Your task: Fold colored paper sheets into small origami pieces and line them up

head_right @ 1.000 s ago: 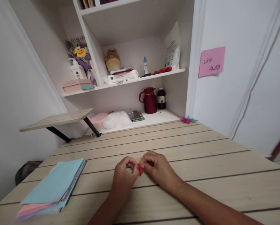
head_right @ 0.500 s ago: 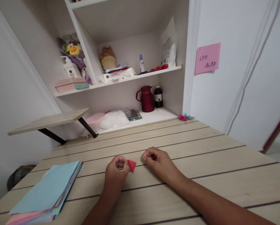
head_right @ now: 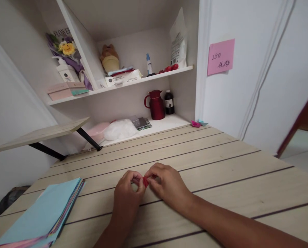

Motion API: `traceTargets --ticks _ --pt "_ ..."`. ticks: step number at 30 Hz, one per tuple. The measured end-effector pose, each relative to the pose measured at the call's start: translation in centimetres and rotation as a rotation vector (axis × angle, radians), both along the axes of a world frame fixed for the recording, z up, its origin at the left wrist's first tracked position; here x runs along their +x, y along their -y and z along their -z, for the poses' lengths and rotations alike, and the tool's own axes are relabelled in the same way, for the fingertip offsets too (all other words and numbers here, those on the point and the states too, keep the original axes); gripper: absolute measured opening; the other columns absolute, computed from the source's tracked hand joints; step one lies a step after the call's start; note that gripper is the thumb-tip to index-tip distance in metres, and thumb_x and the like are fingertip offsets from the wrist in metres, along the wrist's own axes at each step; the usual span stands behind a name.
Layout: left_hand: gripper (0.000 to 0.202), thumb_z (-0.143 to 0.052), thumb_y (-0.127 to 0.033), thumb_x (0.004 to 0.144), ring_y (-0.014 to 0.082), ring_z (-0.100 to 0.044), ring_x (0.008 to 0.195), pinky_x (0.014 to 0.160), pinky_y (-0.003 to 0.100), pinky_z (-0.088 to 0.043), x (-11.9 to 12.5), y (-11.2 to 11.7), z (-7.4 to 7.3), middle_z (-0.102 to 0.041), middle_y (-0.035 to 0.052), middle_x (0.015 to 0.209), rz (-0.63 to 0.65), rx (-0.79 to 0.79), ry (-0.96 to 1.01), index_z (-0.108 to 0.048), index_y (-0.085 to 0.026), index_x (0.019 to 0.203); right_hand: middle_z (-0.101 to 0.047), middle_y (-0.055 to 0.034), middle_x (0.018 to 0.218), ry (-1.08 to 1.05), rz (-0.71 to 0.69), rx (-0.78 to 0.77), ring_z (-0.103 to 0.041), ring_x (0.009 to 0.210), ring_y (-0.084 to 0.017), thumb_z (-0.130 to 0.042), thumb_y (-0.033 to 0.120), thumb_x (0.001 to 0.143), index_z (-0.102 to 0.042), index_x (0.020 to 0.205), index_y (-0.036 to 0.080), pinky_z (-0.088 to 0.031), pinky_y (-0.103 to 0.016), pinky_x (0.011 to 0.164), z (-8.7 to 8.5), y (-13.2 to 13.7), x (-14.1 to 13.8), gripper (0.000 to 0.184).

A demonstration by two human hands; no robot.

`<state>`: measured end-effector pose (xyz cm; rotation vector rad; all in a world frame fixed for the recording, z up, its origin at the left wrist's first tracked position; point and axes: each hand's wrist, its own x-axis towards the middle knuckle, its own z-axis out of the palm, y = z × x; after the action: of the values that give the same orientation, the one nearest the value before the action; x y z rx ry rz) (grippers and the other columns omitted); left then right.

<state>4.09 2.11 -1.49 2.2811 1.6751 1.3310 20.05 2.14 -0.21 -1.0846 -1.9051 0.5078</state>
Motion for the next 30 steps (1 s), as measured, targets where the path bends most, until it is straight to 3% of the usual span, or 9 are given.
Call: traceTargets --ticks 9,22,30 --pt "0.013 -0.053 -0.010 0.073 0.0168 -0.059 0.066 0.065 0.028 -0.045 0.4 0.5 -0.5 -0.062 -0.0003 0.069 0.039 -0.044 0.000 -0.055 -0.022 0.069 -0.067 -0.0012 0.072 0.107 0.091 0.039 -0.061 0.070 -0.017 -0.059 0.012 0.077 -0.064 0.071 0.021 -0.046 -0.028 0.068 -0.6 0.8 -0.6 0.011" --pt "0.007 -0.058 -0.014 0.064 0.0136 -0.059 0.055 0.055 0.023 -0.046 1.3 0.3 -1.0 -0.062 -0.0019 0.058 0.035 -0.347 0.502 -0.057 -0.020 0.060 -0.071 -0.0020 0.071 -0.107 0.043 -0.103 -0.064 0.067 -0.018 -0.059 0.012 0.072 -0.064 0.066 0.020 -0.051 -0.027 0.065 -0.5 0.5 -0.9 0.011" --pt "0.003 -0.057 -0.016 0.063 0.0119 -0.057 0.050 0.048 0.020 -0.042 1.5 -0.4 0.9 -0.061 -0.0030 0.054 0.033 -0.370 0.629 -0.058 -0.019 0.061 -0.071 -0.0025 0.071 -0.180 0.011 -0.192 -0.065 0.069 -0.019 -0.058 0.011 0.070 -0.065 0.065 0.019 -0.052 -0.028 0.065 -0.3 0.6 -1.1 0.012"
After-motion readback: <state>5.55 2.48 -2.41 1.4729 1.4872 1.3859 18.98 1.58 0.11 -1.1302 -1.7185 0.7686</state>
